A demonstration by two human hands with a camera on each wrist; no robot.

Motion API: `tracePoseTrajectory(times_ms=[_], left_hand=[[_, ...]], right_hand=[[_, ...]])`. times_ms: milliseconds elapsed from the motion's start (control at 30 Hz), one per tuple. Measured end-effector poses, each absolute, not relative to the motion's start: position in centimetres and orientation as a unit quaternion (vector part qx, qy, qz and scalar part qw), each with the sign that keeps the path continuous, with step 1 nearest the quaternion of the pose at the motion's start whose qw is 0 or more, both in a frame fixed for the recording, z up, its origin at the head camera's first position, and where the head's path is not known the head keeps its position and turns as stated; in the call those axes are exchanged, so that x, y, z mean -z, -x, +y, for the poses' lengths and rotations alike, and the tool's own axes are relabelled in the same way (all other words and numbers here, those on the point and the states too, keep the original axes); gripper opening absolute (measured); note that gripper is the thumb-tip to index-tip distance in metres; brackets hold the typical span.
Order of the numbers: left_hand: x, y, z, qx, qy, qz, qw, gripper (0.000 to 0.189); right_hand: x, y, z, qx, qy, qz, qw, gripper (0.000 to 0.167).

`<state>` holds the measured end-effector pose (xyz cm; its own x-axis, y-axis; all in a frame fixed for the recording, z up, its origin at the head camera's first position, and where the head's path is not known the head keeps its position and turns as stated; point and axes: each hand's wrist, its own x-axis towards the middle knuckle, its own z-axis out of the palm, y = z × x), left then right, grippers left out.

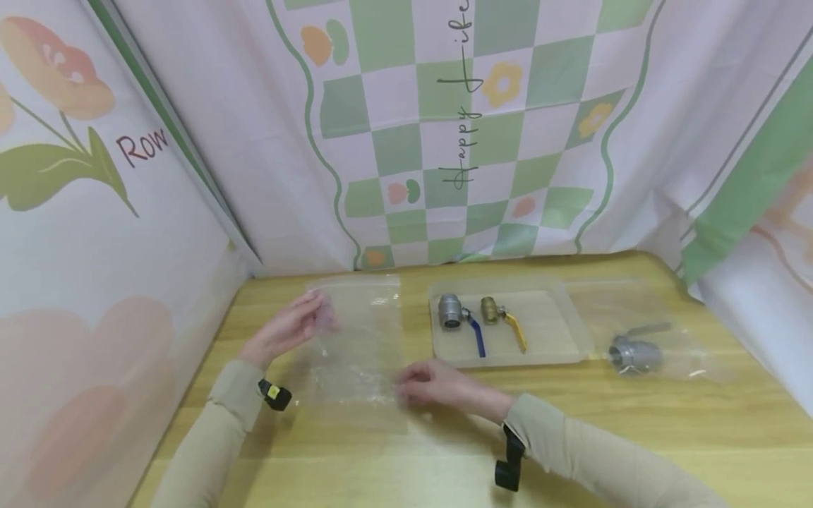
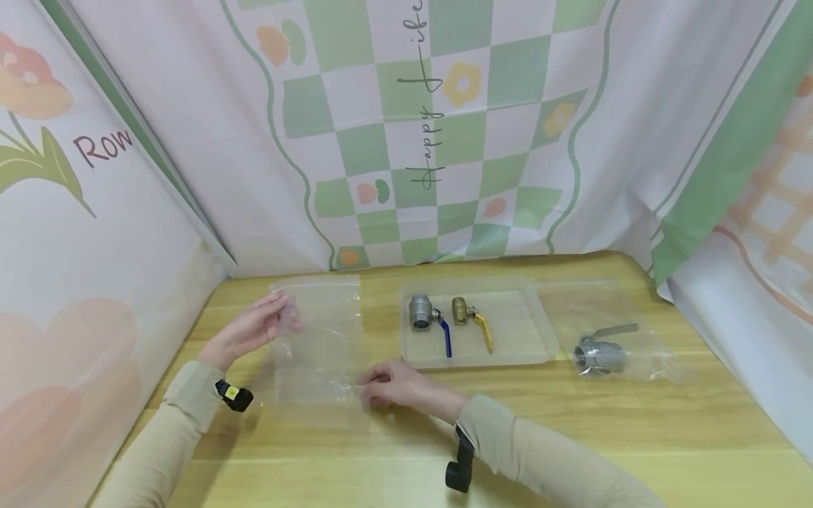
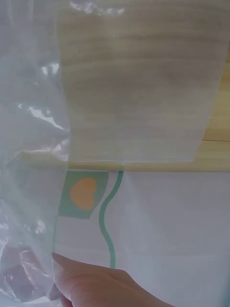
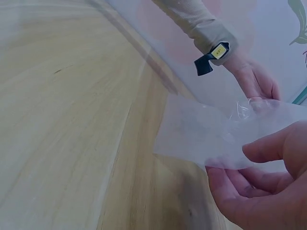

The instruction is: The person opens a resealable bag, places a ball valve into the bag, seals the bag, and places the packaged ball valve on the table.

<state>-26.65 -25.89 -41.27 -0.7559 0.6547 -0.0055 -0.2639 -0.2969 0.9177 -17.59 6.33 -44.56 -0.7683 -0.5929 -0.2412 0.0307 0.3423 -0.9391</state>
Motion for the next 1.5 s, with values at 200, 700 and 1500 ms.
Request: tracePoseTrajectory(times_ms=[200, 700, 1500], left_hand=[[41.6, 26.5, -25.1, -0.764, -0.165, 0.552, 0.291, 0.029], [41.8, 26.1, -22.8, -0.698, -0.227, 0.609, 0.3, 0.044], [40.9, 23.7, -17.9, -0.684, -0.326, 0.562, 0.331, 0.039]], right_hand=[[44.7, 17.1, 7.2, 0.55, 0.209, 0.758, 0.281, 0.029], [44.7, 15.2, 11.5, 0.527, 0.229, 0.778, 0.254, 0.023], [45.2, 13.4, 16.7, 0.462, 0.279, 0.823, 0.178, 0.022]])
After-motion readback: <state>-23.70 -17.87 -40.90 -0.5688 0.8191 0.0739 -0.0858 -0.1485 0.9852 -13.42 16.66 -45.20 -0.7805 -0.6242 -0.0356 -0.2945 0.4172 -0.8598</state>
